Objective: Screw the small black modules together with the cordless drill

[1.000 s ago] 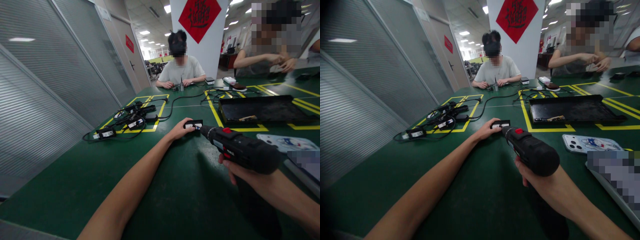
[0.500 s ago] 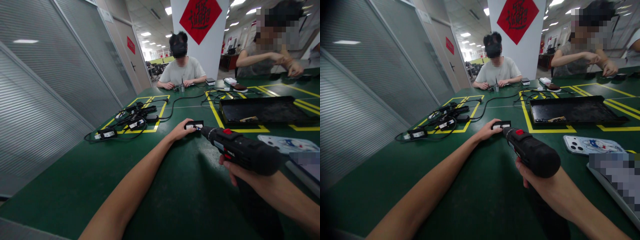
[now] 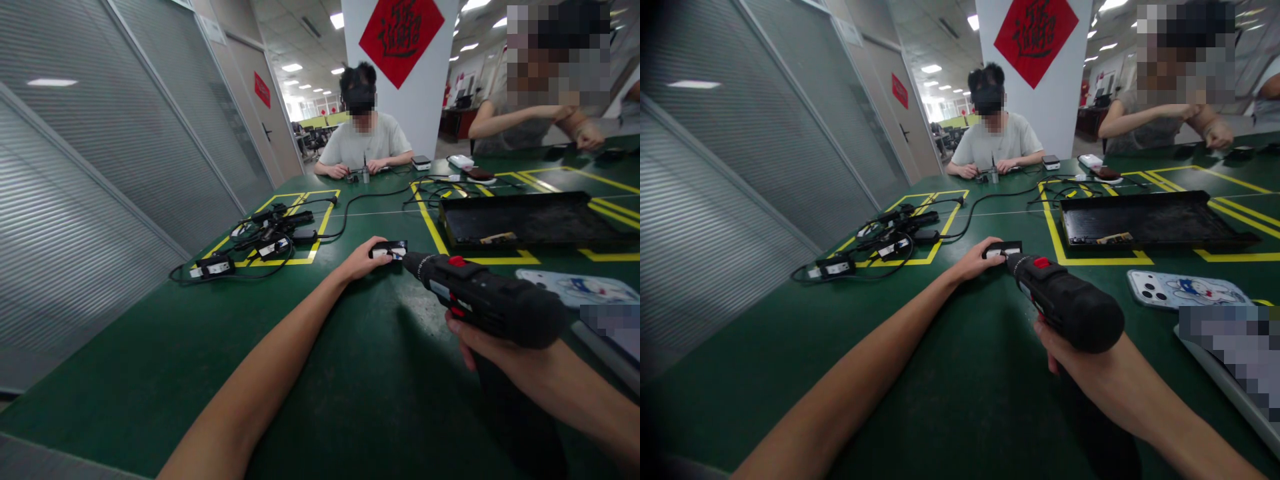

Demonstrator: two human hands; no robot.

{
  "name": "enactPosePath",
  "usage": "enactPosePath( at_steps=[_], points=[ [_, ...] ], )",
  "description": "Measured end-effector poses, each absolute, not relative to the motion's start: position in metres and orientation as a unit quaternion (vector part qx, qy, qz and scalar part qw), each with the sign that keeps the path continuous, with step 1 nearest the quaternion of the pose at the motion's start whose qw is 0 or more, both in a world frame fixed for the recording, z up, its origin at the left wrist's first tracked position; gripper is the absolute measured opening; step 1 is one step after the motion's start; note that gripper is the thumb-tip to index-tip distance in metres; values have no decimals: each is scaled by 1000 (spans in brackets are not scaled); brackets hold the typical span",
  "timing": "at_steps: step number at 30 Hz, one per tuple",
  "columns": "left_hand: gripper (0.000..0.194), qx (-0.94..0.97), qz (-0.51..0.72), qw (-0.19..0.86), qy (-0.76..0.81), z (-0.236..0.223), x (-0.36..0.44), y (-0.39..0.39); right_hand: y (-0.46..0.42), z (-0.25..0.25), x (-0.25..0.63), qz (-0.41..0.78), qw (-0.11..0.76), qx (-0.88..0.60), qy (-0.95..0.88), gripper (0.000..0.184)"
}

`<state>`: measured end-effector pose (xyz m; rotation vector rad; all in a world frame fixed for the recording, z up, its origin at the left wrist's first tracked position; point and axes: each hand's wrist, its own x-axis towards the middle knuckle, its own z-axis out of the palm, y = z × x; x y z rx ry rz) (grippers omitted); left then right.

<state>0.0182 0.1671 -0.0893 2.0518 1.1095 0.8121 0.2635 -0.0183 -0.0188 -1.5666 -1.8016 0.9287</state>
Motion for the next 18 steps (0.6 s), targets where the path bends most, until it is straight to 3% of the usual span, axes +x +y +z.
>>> enactPosePath(
  at_steps=[4,9,14,18],
  points=[
    [54,783,304,329,431,-88,19,166,-16,-25,266,371,230,-604,-667,48],
    [53,784,308,331,425,-88,18,167,-19,-26,267,437,254,-586,-634,41],
    [52,779,302,340,432,-86,19,166,-18,-22,265,376,228,-601,-667,48],
    [51,776,303,339,437,-86,19,166,-15,-24,265,424,256,-587,-641,37]
  ],
)
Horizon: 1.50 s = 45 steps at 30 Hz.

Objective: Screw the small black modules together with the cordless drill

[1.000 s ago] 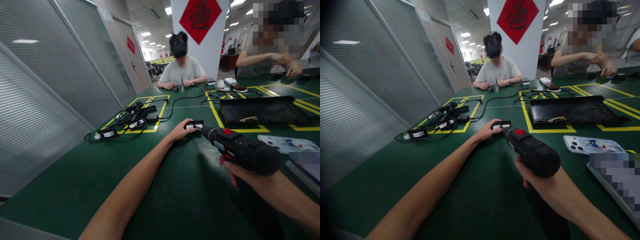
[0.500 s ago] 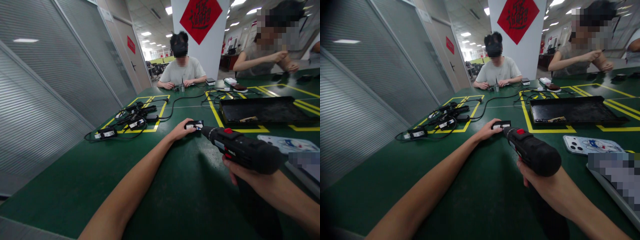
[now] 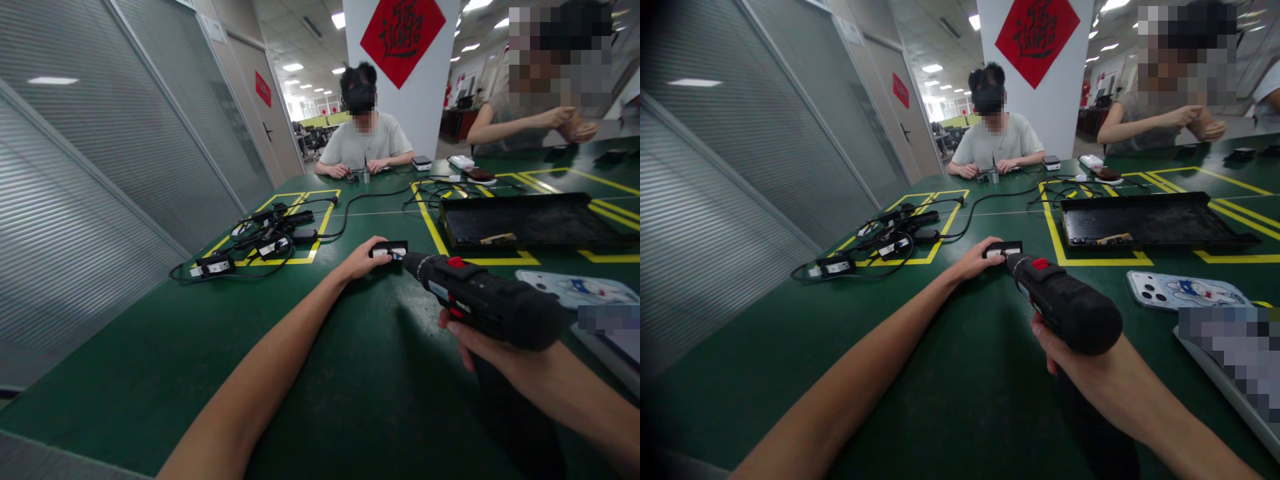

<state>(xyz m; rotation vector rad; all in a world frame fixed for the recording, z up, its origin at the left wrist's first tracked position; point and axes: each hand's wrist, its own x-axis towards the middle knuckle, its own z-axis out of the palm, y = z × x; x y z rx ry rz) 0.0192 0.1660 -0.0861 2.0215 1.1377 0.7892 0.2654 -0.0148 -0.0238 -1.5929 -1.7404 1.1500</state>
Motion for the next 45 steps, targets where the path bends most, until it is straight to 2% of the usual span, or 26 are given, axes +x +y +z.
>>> enactPosePath(
  at_steps=[4,7,20,33,40,45],
  points=[
    [53,783,311,340,419,-89,18,168,-15,-23,266,392,233,-599,-658,47],
    [53,787,316,337,409,-90,18,169,-14,-24,266,432,247,-587,-639,39],
    [54,786,298,323,434,-87,19,167,-16,-24,265,466,268,-579,-613,38],
    [51,785,309,320,431,-86,20,167,-20,-20,260,439,255,-608,-611,45],
    [50,789,311,312,428,-88,20,169,-20,-23,262,421,259,-601,-628,37],
    [52,789,307,316,428,-89,19,169,-19,-19,266,410,229,-601,-647,45]
  ],
)
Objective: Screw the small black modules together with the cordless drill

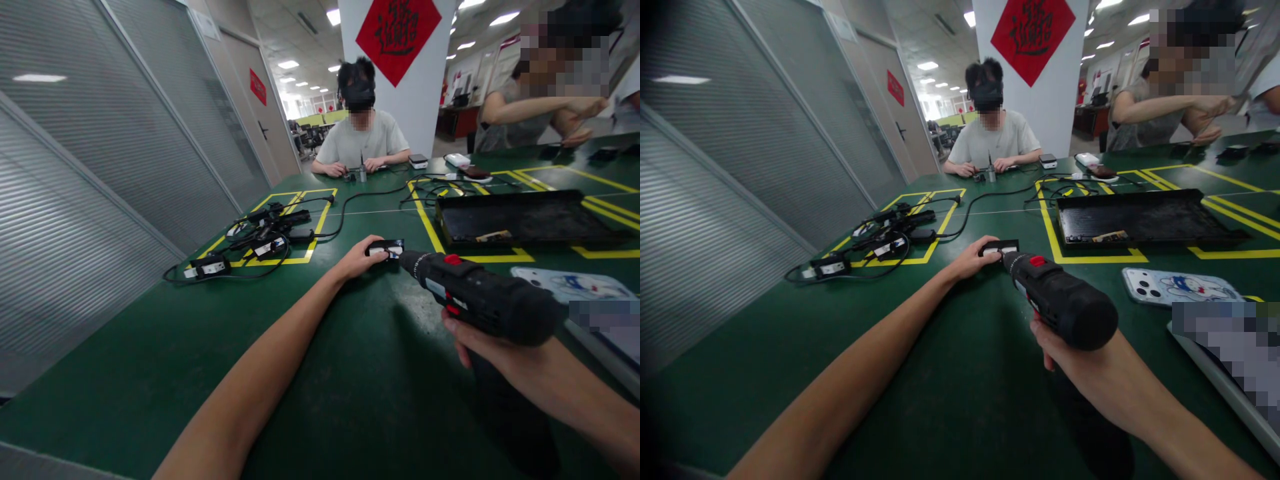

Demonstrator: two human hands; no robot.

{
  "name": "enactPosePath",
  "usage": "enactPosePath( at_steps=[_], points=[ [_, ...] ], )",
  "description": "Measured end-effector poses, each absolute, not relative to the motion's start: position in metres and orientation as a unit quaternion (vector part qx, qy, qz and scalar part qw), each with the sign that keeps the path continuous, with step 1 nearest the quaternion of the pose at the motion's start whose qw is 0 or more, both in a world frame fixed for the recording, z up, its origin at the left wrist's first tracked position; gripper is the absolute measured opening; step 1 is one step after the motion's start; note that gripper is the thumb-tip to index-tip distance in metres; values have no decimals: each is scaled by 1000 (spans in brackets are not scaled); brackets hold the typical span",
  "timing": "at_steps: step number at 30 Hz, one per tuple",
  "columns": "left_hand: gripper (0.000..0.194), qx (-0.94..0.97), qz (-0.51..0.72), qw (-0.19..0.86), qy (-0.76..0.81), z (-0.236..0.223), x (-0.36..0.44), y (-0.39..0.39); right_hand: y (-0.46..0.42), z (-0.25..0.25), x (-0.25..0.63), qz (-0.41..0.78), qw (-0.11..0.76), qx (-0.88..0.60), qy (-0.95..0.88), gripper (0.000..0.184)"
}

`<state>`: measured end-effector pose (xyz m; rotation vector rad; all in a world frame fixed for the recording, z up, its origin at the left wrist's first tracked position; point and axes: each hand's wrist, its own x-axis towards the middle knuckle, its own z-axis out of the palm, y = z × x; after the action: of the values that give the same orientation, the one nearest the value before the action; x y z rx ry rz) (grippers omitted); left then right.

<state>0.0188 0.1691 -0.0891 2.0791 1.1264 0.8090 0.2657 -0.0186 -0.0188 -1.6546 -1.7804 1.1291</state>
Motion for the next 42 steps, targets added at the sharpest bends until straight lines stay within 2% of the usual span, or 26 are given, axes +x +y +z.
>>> enactPosePath(
  at_steps=[5,22,42],
  points=[
    [51,787,307,313,434,-87,19,169,-18,-19,265,476,249,-582,-610,42],
    [52,784,301,319,439,-87,19,171,-19,-22,264,475,259,-588,-602,47],
    [51,784,308,333,425,-88,18,170,-20,-13,263,455,255,-580,-626,38]
  ],
)
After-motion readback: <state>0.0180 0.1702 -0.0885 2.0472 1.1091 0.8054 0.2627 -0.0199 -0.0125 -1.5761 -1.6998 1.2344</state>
